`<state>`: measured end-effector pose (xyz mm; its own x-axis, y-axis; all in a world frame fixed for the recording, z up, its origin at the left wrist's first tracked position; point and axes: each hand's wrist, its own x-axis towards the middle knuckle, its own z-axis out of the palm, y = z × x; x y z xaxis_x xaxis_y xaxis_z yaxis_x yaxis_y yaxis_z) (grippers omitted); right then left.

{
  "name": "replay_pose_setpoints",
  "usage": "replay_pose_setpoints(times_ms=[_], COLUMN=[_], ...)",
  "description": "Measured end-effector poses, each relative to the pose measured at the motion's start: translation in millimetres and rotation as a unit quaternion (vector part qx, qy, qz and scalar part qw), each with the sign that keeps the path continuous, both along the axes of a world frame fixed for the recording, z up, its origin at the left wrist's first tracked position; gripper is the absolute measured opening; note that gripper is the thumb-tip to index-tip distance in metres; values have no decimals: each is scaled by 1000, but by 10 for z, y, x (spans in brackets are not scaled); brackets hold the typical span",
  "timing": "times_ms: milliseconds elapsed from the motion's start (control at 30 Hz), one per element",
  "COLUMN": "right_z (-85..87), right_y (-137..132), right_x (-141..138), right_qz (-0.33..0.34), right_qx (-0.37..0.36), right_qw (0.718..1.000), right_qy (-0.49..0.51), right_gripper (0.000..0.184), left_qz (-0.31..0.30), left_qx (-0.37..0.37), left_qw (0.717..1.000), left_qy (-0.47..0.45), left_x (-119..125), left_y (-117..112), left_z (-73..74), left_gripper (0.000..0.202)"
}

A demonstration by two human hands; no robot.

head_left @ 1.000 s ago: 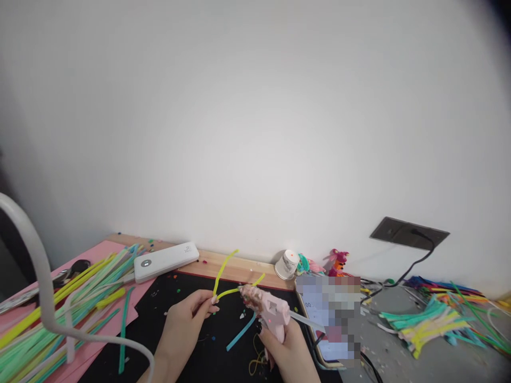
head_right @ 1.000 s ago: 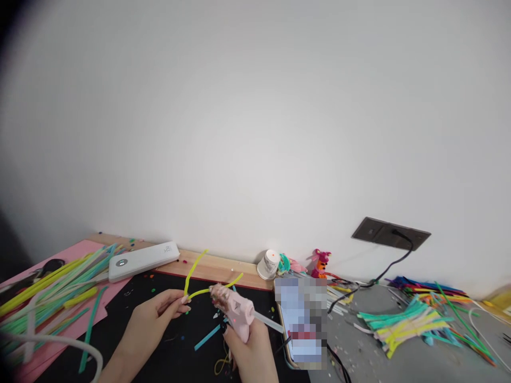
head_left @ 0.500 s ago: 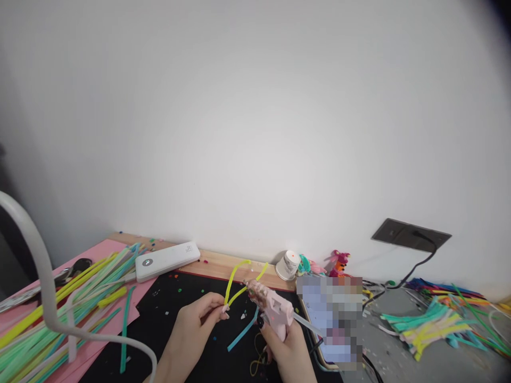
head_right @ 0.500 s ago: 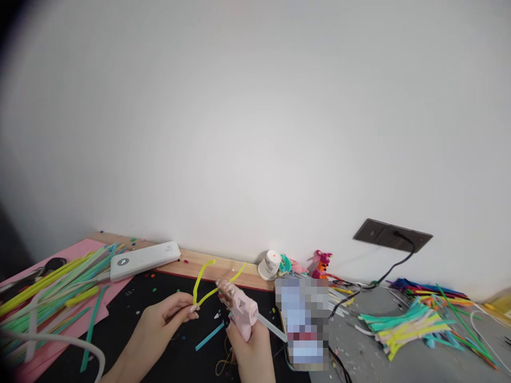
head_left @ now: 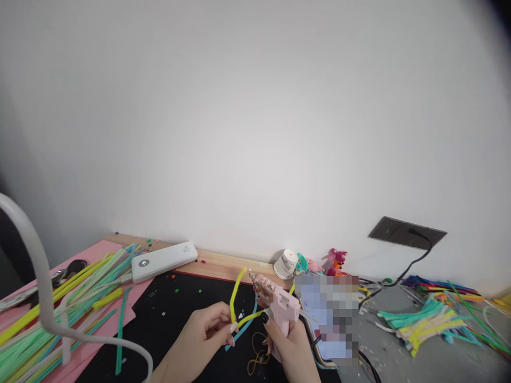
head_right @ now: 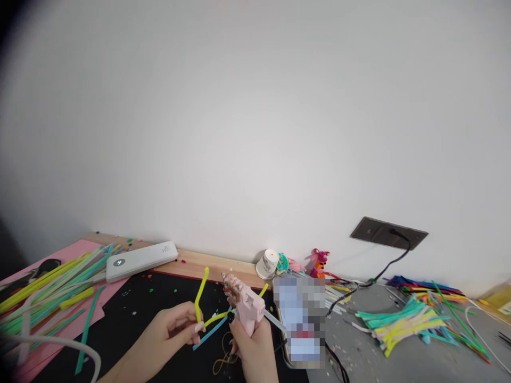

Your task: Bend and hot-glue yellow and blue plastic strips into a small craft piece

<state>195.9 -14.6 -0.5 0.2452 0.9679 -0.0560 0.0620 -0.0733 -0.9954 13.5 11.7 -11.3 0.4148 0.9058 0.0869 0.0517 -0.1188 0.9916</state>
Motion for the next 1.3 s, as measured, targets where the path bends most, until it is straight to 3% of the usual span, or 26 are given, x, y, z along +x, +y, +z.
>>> replay_pose_setpoints(times_ms=[167, 400, 567, 833, 1300], right_z=[-10, -15, 83, 301, 260], right_y=[-7, -13, -46, -89, -111], right_x=[-40, -49, -32, -122, -128], right_qz=[-15, 2, 38, 155, 126], right_qx=[26, 20, 27, 60, 37], right_qw=[1000, 1000, 998, 984, 981], right_qy=[-2, -1, -42, -66, -142], right_gripper=[25, 28, 31, 37, 17], left_qz=[50, 117, 186, 179, 178], left_qx=[55, 74, 102, 145, 169], left_qw=[995, 987, 967, 956, 952], left_qy=[60, 82, 144, 184, 180], left_x=[-15, -67, -154, -172, -156], left_y=[-21, -1, 56, 73, 61], left_z=[28, 57, 13, 17, 52], left_gripper=[18, 30, 31, 28, 30])
